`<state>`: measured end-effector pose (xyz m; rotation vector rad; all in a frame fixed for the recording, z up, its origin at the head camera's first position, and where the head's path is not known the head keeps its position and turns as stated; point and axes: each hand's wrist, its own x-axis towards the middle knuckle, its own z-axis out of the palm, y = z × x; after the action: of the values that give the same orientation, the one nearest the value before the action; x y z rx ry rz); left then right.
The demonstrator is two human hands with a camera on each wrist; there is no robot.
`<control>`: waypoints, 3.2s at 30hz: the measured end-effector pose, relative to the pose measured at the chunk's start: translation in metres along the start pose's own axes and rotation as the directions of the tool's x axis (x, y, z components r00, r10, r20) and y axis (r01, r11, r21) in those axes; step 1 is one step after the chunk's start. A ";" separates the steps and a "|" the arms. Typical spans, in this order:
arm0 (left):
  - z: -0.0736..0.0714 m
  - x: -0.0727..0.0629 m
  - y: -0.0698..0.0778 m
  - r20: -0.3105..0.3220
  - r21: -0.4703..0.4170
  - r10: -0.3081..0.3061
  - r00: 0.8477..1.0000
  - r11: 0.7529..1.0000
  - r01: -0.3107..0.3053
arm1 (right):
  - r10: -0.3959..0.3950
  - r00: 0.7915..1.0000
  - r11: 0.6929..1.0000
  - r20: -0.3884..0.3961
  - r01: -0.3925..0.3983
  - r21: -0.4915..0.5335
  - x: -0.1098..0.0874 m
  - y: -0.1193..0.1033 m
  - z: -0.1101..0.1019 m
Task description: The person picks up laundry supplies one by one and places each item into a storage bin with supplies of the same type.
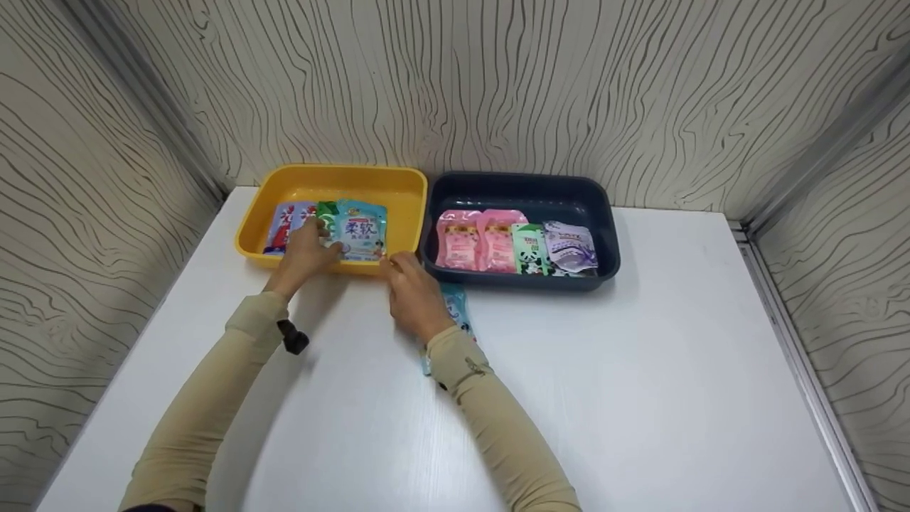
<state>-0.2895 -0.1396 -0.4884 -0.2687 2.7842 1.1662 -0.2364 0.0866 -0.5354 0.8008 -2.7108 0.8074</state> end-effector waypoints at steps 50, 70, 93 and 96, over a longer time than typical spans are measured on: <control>-0.048 -0.017 -0.120 -0.052 0.249 0.301 0.952 0.927 -0.280 | 0.428 0.888 0.904 0.166 -0.419 -0.090 -0.085 0.007 -0.039; -0.051 -0.019 -0.111 -0.041 0.255 0.324 0.945 0.918 -0.304 | 0.583 0.761 0.758 0.285 -0.636 0.149 -0.078 0.022 -0.046; -0.054 -0.017 -0.115 -0.037 0.257 0.308 0.951 0.922 -0.289 | 0.501 0.752 0.656 0.429 -0.653 0.379 -0.075 0.023 -0.054; -0.053 -0.017 -0.115 -0.039 0.260 0.313 0.949 0.920 -0.293 | 0.498 0.745 0.647 0.444 -0.660 0.382 -0.073 0.020 -0.057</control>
<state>-0.2510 -0.2545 -0.5280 0.1502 3.0840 0.8491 -0.1846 0.1640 -0.5214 0.0500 -3.0997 1.7571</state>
